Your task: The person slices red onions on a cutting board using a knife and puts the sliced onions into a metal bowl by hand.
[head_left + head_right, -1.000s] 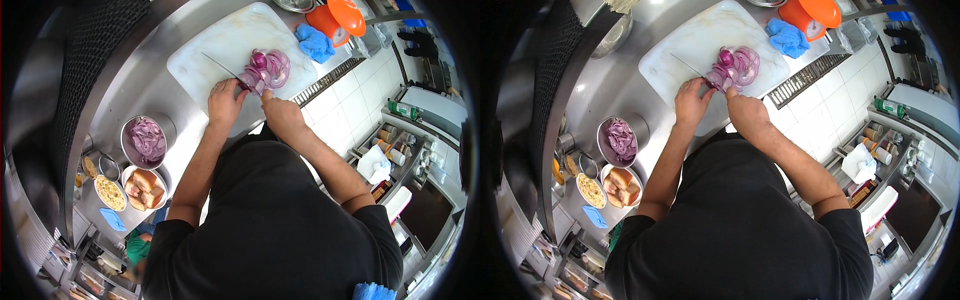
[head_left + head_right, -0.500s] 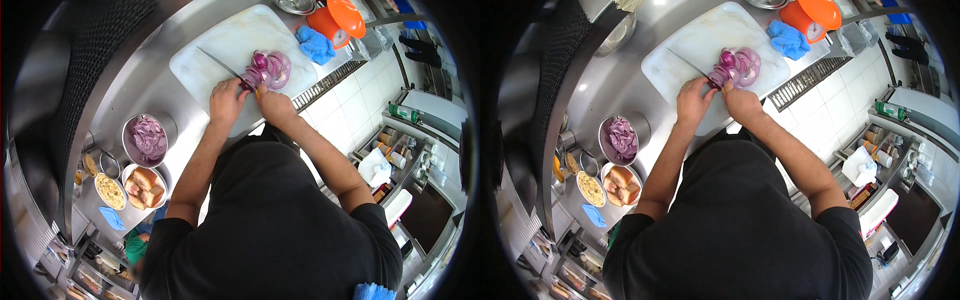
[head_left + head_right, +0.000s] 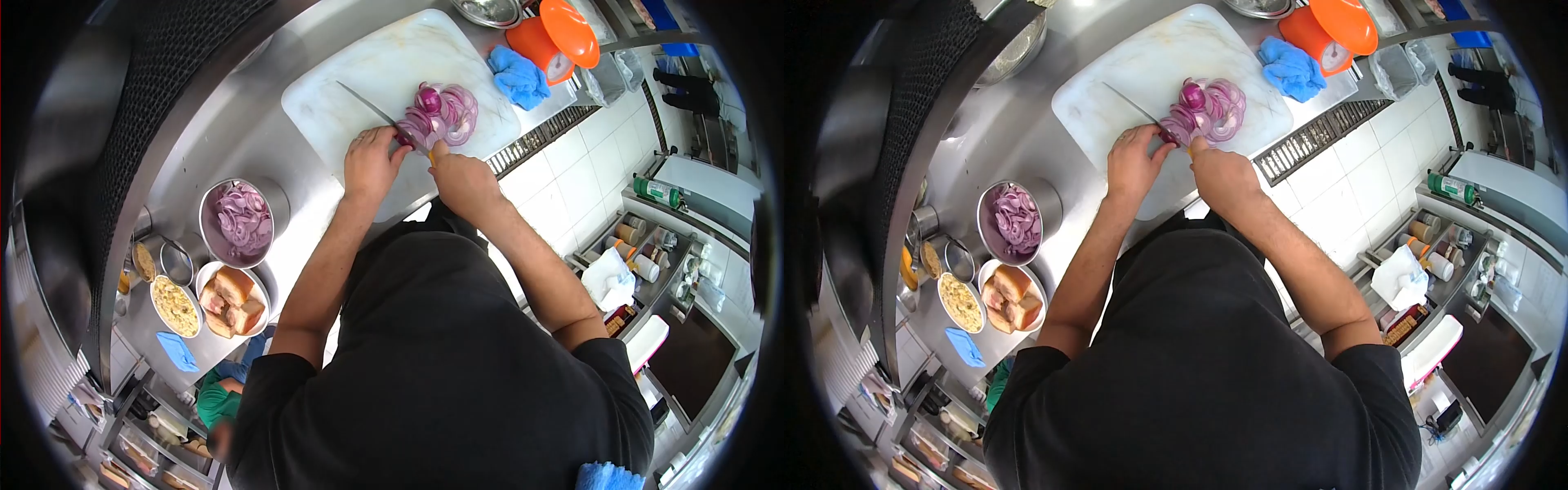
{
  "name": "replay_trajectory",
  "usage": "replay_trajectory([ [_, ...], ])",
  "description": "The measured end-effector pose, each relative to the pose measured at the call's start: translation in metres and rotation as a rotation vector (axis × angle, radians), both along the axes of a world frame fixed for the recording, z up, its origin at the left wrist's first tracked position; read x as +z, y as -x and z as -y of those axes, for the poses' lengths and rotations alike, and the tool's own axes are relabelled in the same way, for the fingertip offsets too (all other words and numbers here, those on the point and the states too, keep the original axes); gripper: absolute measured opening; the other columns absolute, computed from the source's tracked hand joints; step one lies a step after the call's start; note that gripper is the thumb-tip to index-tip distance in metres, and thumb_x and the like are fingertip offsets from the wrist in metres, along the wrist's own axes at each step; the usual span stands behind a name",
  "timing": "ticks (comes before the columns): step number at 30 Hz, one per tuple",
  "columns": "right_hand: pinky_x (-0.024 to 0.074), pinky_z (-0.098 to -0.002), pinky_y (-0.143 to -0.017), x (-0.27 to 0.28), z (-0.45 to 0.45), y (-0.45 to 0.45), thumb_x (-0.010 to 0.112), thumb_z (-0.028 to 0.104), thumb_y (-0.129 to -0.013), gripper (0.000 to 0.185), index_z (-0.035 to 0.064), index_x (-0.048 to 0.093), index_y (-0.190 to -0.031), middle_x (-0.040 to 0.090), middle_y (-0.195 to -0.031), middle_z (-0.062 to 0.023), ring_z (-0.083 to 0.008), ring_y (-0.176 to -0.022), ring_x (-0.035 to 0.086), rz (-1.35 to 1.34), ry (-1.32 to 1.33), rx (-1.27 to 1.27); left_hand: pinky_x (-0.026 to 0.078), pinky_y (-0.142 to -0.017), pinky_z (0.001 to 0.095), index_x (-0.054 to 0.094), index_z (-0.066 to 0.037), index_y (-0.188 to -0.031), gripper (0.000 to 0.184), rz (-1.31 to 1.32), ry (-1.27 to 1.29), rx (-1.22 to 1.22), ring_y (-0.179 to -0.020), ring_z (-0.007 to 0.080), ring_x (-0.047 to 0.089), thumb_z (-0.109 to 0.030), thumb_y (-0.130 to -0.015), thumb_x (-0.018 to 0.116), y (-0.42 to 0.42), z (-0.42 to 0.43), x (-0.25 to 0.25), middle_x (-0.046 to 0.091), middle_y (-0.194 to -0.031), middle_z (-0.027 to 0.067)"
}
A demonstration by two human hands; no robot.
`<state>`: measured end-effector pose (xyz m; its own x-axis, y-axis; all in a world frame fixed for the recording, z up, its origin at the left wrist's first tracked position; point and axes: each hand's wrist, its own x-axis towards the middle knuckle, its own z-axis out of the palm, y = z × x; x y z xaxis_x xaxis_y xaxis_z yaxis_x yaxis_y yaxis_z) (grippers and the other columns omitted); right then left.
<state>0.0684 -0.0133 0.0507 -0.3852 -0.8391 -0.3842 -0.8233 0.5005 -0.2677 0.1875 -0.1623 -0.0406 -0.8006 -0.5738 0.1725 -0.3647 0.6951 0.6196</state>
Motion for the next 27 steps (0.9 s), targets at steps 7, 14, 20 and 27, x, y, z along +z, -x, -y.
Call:
replay_trajectory([
  [7, 0.0606, -0.0488, -0.068, -0.005, 0.005, -0.004, 0.062, 0.020, -0.105, 0.025, -0.0018, 0.053, -0.115, 0.077, -0.085, -0.0200, -0.0372, -0.078, 0.078, -0.005, -0.017, -0.026, 0.055, -0.094, 0.0457, 0.071, -0.006, -0.109, 0.034, 0.005, -0.012, -0.009, -0.109, 0.0341, 0.071, -0.025, -0.086, 0.088, -0.001, 0.002, -0.001, 0.077, -0.110, 0.0117],
  [14, 0.0608, -0.0486, -0.064, -0.028, 0.003, -0.008, 0.064, 0.028, -0.106, 0.031, -0.0003, 0.051, -0.111, 0.075, -0.077, -0.0180, -0.0371, -0.073, 0.077, -0.048, 0.036, -0.032, 0.055, -0.093, 0.0459, 0.070, -0.007, -0.112, 0.035, 0.017, 0.022, -0.040, -0.109, 0.0339, 0.071, -0.023, -0.086, 0.087, -0.003, 0.004, -0.003, 0.076, -0.112, 0.0114],
  [20, 0.0604, -0.0497, -0.064, -0.059, 0.011, -0.008, 0.060, 0.026, -0.107, 0.034, -0.0042, 0.052, -0.119, 0.075, -0.079, -0.0188, -0.0381, -0.073, 0.077, -0.003, 0.015, -0.077, 0.056, -0.095, 0.0456, 0.070, -0.007, -0.114, 0.036, 0.036, 0.010, -0.050, -0.111, 0.0335, 0.071, -0.022, -0.085, 0.087, -0.003, 0.005, -0.004, 0.076, -0.114, 0.0114],
  [27, 0.0602, -0.0501, -0.067, -0.029, 0.017, 0.004, 0.062, 0.024, -0.106, 0.029, -0.0023, 0.053, -0.113, 0.075, -0.082, -0.0193, -0.0390, -0.076, 0.077, 0.030, 0.012, -0.040, 0.057, -0.095, 0.0456, 0.071, -0.007, -0.113, 0.035, 0.032, 0.010, -0.038, -0.110, 0.0335, 0.071, -0.022, -0.086, 0.087, 0.000, 0.007, -0.002, 0.077, -0.113, 0.0114],
])
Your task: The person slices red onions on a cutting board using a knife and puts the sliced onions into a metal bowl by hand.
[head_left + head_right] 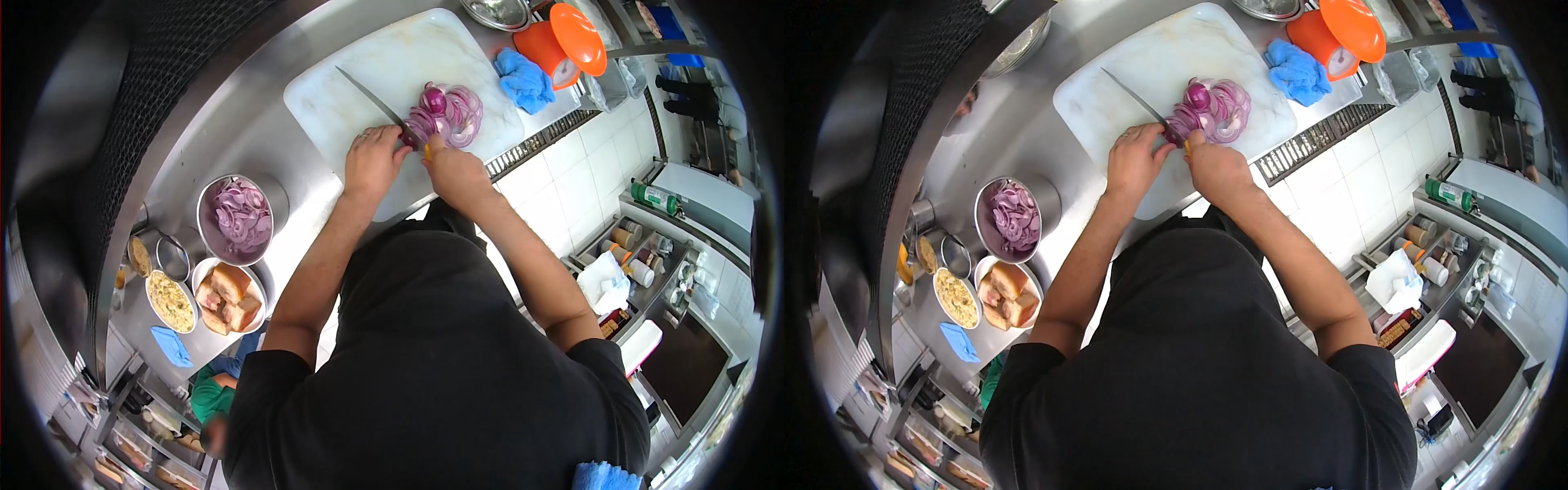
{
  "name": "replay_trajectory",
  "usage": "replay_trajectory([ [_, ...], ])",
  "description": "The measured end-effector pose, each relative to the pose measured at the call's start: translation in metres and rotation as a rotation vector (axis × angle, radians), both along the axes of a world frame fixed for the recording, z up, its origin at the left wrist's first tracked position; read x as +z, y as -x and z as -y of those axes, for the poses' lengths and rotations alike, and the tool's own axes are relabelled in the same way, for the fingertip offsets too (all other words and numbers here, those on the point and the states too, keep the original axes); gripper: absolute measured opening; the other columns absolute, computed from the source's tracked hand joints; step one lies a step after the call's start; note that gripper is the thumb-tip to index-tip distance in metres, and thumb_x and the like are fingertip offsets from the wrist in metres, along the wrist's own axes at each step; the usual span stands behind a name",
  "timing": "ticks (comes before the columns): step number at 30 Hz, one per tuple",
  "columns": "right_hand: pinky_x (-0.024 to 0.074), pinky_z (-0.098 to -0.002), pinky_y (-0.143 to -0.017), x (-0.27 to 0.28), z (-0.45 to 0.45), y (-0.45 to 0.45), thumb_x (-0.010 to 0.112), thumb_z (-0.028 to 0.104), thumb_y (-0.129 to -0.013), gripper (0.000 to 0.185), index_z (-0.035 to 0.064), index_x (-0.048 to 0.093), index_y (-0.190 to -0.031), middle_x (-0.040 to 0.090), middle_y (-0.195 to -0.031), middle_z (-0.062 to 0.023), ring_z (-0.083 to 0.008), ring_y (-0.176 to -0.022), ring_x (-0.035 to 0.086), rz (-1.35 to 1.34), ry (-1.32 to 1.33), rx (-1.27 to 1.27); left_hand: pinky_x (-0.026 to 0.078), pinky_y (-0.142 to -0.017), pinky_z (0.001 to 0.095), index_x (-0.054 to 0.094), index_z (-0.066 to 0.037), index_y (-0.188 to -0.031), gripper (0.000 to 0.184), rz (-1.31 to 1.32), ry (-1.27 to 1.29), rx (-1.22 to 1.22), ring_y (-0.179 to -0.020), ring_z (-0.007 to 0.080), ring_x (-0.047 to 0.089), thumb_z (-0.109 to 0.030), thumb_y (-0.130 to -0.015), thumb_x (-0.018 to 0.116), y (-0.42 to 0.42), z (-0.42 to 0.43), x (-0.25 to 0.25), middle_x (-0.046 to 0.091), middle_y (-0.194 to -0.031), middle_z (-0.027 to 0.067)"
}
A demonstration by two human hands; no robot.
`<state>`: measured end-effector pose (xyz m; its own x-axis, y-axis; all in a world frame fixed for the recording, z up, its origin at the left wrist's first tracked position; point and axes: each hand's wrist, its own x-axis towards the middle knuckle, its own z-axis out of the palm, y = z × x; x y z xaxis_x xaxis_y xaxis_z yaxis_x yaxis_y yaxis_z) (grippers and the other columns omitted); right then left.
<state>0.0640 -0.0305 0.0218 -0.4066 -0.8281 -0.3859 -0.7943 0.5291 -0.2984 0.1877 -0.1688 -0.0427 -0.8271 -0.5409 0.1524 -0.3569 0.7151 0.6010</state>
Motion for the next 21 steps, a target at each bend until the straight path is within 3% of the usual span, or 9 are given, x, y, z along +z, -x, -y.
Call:
replay_trajectory([
  [6, 0.0604, -0.0500, -0.068, 0.037, -0.013, -0.006, 0.065, 0.022, -0.104, 0.028, -0.0020, 0.053, -0.112, 0.075, -0.083, -0.0201, -0.0387, -0.078, 0.077, -0.021, -0.045, 0.028, 0.057, -0.093, 0.0456, 0.071, -0.007, -0.111, 0.033, -0.016, 0.001, 0.007, -0.108, 0.0339, 0.071, -0.023, -0.086, 0.087, 0.000, -0.002, -0.001, 0.077, -0.111, 0.0113],
  [21, 0.0609, -0.0485, -0.068, 0.008, -0.014, -0.011, 0.062, 0.022, -0.105, 0.028, -0.0017, 0.051, -0.114, 0.076, -0.082, -0.0194, -0.0378, -0.078, 0.078, -0.010, -0.028, 0.003, 0.055, -0.093, 0.0453, 0.070, -0.007, -0.107, 0.032, -0.012, 0.039, 0.002, -0.105, 0.0330, 0.071, -0.021, -0.085, 0.086, -0.002, -0.003, -0.004, 0.076, -0.106, 0.0110],
])
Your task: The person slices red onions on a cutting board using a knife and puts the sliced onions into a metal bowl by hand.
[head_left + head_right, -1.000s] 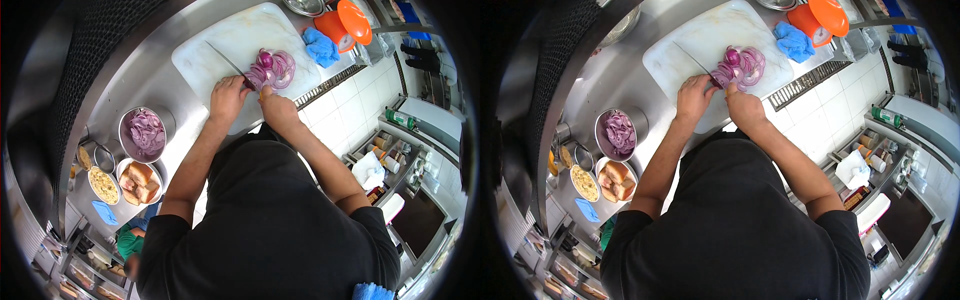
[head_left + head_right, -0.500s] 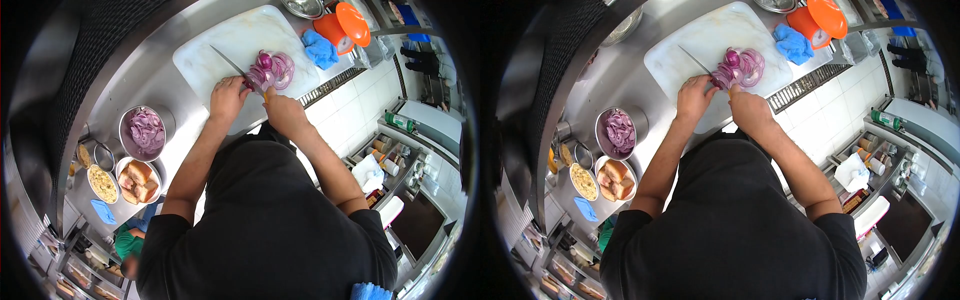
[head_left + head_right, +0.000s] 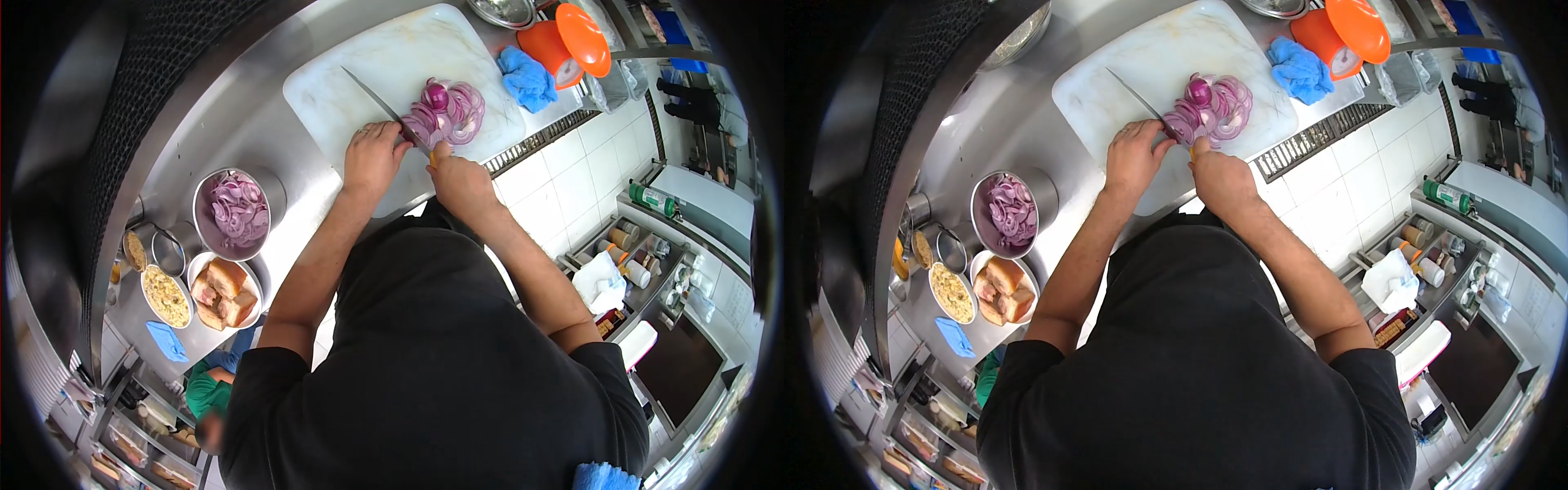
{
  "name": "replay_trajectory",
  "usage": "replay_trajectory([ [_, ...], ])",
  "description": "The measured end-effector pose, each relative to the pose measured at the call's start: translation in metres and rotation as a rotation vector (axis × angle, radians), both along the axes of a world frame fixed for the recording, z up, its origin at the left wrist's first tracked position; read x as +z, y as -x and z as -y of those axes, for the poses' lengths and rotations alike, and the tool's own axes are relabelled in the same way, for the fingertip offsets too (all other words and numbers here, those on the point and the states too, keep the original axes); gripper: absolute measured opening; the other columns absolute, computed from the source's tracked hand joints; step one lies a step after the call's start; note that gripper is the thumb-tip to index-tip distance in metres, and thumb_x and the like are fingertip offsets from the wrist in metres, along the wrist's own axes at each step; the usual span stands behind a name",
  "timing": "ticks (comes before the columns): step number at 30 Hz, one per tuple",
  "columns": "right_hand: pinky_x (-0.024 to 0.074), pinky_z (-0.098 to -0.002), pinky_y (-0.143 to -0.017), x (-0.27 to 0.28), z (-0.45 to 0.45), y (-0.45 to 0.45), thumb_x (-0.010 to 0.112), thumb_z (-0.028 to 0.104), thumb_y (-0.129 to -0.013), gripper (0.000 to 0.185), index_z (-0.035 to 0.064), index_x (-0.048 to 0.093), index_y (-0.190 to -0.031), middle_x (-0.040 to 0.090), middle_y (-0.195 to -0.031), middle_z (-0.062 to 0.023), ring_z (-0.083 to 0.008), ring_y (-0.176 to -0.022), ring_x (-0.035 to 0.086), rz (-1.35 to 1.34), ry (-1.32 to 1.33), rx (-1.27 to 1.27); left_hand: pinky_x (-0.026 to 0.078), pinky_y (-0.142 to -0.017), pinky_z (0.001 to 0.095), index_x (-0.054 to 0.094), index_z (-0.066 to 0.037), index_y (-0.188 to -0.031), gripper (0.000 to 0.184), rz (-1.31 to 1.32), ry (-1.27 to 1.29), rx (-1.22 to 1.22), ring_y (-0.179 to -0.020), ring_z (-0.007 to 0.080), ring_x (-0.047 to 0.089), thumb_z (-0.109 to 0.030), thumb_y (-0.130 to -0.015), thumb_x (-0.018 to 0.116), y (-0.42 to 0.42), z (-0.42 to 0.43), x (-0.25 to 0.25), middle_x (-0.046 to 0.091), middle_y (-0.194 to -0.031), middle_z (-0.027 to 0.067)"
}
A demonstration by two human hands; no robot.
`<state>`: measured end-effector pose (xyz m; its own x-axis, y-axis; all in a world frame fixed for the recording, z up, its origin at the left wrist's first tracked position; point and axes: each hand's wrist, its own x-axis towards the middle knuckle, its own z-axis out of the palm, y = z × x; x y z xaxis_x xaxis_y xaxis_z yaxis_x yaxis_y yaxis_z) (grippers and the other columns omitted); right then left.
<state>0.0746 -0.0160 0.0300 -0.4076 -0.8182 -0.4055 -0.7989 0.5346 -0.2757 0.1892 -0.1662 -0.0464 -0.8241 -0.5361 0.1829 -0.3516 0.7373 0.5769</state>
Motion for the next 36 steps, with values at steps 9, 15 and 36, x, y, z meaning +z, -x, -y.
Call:
replay_trajectory([
  [9, 0.0609, -0.0454, -0.060, -0.019, -0.003, -0.005, 0.065, 0.029, -0.106, 0.032, 0.0006, 0.050, -0.111, 0.074, -0.074, -0.0153, -0.0340, -0.071, 0.078, -0.096, 0.045, 0.020, 0.054, -0.092, 0.0451, 0.069, -0.006, -0.101, 0.020, -0.013, -0.002, -0.027, -0.102, 0.0317, 0.071, -0.018, -0.089, 0.080, 0.000, 0.003, 0.002, 0.075, -0.102, 0.0104],
  [15, 0.0611, -0.0475, -0.062, -0.017, 0.000, -0.006, 0.064, 0.029, -0.106, 0.033, -0.0005, 0.049, -0.111, 0.074, -0.075, -0.0172, -0.0361, -0.072, 0.077, -0.065, 0.017, -0.003, 0.054, -0.092, 0.0450, 0.069, -0.006, -0.100, 0.019, -0.011, 0.007, -0.029, -0.103, 0.0316, 0.071, -0.019, -0.090, 0.079, 0.001, 0.003, 0.000, 0.075, -0.102, 0.0106],
  [36, 0.0595, -0.0538, -0.075, -0.026, 0.006, 0.010, 0.062, 0.028, -0.106, 0.034, -0.0011, 0.052, -0.119, 0.077, -0.087, -0.0206, -0.0423, -0.086, 0.076, 0.066, 0.053, -0.071, 0.055, -0.094, 0.0445, 0.070, -0.008, -0.101, 0.018, 0.119, 0.090, -0.080, -0.106, 0.0298, 0.070, -0.020, -0.090, 0.079, 0.004, -0.001, 0.004, 0.075, -0.109, 0.0093],
])
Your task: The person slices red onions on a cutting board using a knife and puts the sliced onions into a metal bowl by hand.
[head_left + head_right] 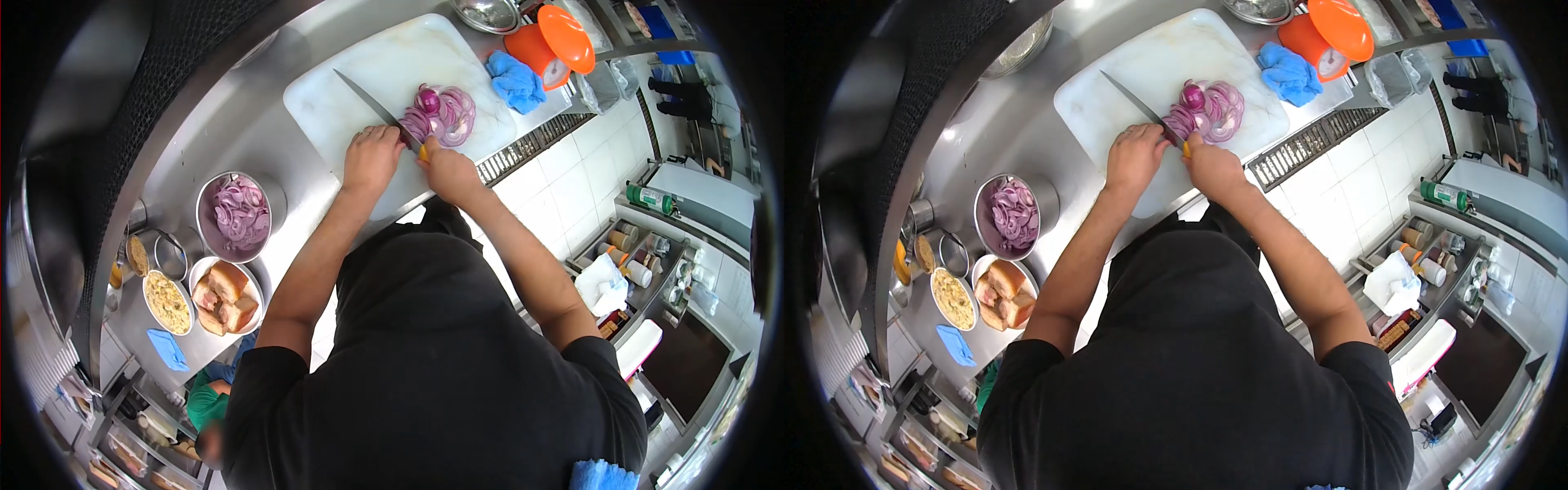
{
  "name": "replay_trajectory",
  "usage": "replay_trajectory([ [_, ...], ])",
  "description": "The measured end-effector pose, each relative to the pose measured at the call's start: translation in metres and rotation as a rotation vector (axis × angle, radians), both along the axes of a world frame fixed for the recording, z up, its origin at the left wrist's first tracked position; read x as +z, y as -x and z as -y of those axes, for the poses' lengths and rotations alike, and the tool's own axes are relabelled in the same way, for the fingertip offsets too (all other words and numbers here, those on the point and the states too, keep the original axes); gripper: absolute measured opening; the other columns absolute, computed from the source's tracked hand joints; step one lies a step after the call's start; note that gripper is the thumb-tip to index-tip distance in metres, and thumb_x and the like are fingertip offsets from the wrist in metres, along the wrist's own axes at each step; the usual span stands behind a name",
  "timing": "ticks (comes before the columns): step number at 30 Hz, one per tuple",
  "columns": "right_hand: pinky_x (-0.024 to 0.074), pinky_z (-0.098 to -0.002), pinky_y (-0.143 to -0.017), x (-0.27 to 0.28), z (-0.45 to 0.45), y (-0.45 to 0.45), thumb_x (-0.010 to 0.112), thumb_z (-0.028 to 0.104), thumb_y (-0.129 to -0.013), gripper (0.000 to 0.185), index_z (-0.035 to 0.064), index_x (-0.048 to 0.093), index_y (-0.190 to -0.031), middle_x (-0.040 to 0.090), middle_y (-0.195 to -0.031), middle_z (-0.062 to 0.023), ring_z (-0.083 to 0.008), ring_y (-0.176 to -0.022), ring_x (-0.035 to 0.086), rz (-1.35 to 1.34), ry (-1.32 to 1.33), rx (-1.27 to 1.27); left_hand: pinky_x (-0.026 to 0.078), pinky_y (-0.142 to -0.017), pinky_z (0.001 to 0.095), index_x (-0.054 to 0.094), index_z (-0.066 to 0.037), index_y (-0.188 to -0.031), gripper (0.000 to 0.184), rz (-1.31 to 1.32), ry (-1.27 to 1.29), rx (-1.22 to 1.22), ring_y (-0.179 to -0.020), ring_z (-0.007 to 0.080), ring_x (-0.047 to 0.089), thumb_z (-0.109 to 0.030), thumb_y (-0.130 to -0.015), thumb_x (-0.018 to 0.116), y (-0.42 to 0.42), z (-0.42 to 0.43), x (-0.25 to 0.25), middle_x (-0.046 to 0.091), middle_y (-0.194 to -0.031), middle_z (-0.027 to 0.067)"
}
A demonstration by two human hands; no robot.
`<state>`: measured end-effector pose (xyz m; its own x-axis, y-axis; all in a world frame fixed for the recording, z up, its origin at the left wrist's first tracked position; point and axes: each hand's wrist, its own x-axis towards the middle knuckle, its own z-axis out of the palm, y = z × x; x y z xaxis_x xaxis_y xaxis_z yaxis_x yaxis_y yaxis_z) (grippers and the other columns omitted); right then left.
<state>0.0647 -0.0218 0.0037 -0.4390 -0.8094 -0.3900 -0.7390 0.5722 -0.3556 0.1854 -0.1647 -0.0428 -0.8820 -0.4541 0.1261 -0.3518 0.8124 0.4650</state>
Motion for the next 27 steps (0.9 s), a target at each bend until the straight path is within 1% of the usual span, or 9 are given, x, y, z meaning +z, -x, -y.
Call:
replay_trajectory([
  [4, 0.0573, -0.0564, -0.075, 0.020, -0.003, 0.016, 0.064, 0.031, -0.105, 0.034, 0.0022, 0.053, -0.120, 0.076, -0.089, -0.0224, -0.0439, -0.088, 0.075, -0.019, 0.073, -0.025, 0.057, -0.092, 0.0449, 0.073, -0.007, -0.108, 0.022, -0.061, 0.093, -0.032, -0.105, 0.0331, 0.070, -0.016, -0.089, 0.080, -0.001, -0.005, 0.003, 0.073, -0.111, 0.0102],
  [7, 0.0565, -0.0570, -0.075, 0.034, -0.015, 0.017, 0.065, 0.032, -0.105, 0.035, 0.0039, 0.053, -0.121, 0.075, -0.090, -0.0234, -0.0443, -0.088, 0.075, -0.003, 0.094, -0.087, 0.056, -0.094, 0.0441, 0.074, -0.007, -0.112, 0.023, -0.084, 0.032, -0.047, -0.108, 0.0329, 0.069, -0.014, -0.090, 0.078, -0.007, -0.001, 0.004, 0.073, -0.113, 0.0104],
  [10, 0.0561, -0.0578, -0.075, 0.027, -0.034, 0.011, 0.066, 0.032, -0.104, 0.034, 0.0047, 0.053, -0.120, 0.075, -0.089, -0.0236, -0.0454, -0.087, 0.074, 0.053, 0.107, -0.129, 0.055, -0.096, 0.0424, 0.074, -0.008, -0.115, 0.023, -0.145, -0.121, 0.056, -0.113, 0.0325, 0.068, -0.011, -0.092, 0.076, -0.014, 0.013, 0.002, 0.073, -0.118, 0.0092],
  [13, 0.0555, -0.0581, -0.076, 0.007, -0.054, -0.003, 0.067, 0.031, -0.104, 0.035, 0.0038, 0.053, -0.120, 0.074, -0.088, -0.0231, -0.0467, -0.087, 0.073, 0.169, 0.135, -0.090, 0.053, -0.098, 0.0423, 0.075, -0.009, -0.115, 0.022, -0.206, -0.023, 0.195, -0.115, 0.0331, 0.068, -0.010, -0.093, 0.074, -0.004, 0.028, 0.023, 0.073, -0.122, 0.0092],
  [16, 0.0556, -0.0572, -0.077, -0.003, -0.064, -0.013, 0.067, 0.032, -0.103, 0.036, 0.0034, 0.054, -0.120, 0.074, -0.089, -0.0229, -0.0461, -0.089, 0.073, 0.228, 0.100, -0.019, 0.052, -0.094, 0.0463, 0.074, -0.008, -0.112, 0.022, -0.311, 0.069, 0.102, -0.106, 0.0351, 0.068, -0.010, -0.090, 0.075, 0.027, 0.035, 0.041, 0.073, -0.116, 0.0105],
  [17, 0.0559, -0.0564, -0.078, -0.006, -0.065, -0.015, 0.068, 0.032, -0.103, 0.035, 0.0031, 0.054, -0.119, 0.074, -0.090, -0.0225, -0.0454, -0.090, 0.073, 0.223, 0.113, -0.024, 0.051, -0.095, 0.0470, 0.074, -0.009, -0.109, 0.020, -0.289, 0.060, 0.047, -0.103, 0.0346, 0.069, -0.009, -0.089, 0.076, 0.037, 0.037, 0.047, 0.073, -0.113, 0.0104],
  [20, 0.0563, -0.0565, -0.077, -0.006, -0.063, -0.014, 0.067, 0.031, -0.103, 0.035, 0.0024, 0.054, -0.117, 0.074, -0.090, -0.0224, -0.0449, -0.089, 0.073, 0.200, 0.096, -0.013, 0.051, -0.095, 0.0467, 0.073, -0.009, -0.106, 0.018, -0.227, 0.003, 0.024, -0.103, 0.0339, 0.069, -0.007, -0.088, 0.077, 0.053, 0.041, 0.058, 0.072, -0.110, 0.0100],
  [24, 0.0570, -0.0561, -0.075, 0.004, -0.063, -0.012, 0.067, 0.031, -0.103, 0.035, 0.0015, 0.054, -0.116, 0.075, -0.091, -0.0220, -0.0441, -0.087, 0.074, 0.146, 0.131, -0.064, 0.053, -0.089, 0.0468, 0.072, -0.007, -0.102, 0.015, -0.206, -0.103, 0.105, -0.098, 0.0341, 0.070, -0.005, -0.088, 0.077, 0.042, 0.033, 0.069, 0.072, -0.102, 0.0105],
  [27, 0.0574, -0.0559, -0.074, 0.009, -0.057, -0.003, 0.068, 0.031, -0.103, 0.035, 0.0013, 0.055, -0.117, 0.074, -0.089, -0.0224, -0.0440, -0.085, 0.074, 0.114, 0.137, -0.129, 0.055, -0.084, 0.0472, 0.071, -0.006, -0.100, 0.012, -0.173, -0.203, 0.139, -0.092, 0.0352, 0.070, -0.005, -0.088, 0.076, 0.026, 0.021, 0.055, 0.071, -0.097, 0.0116],
])
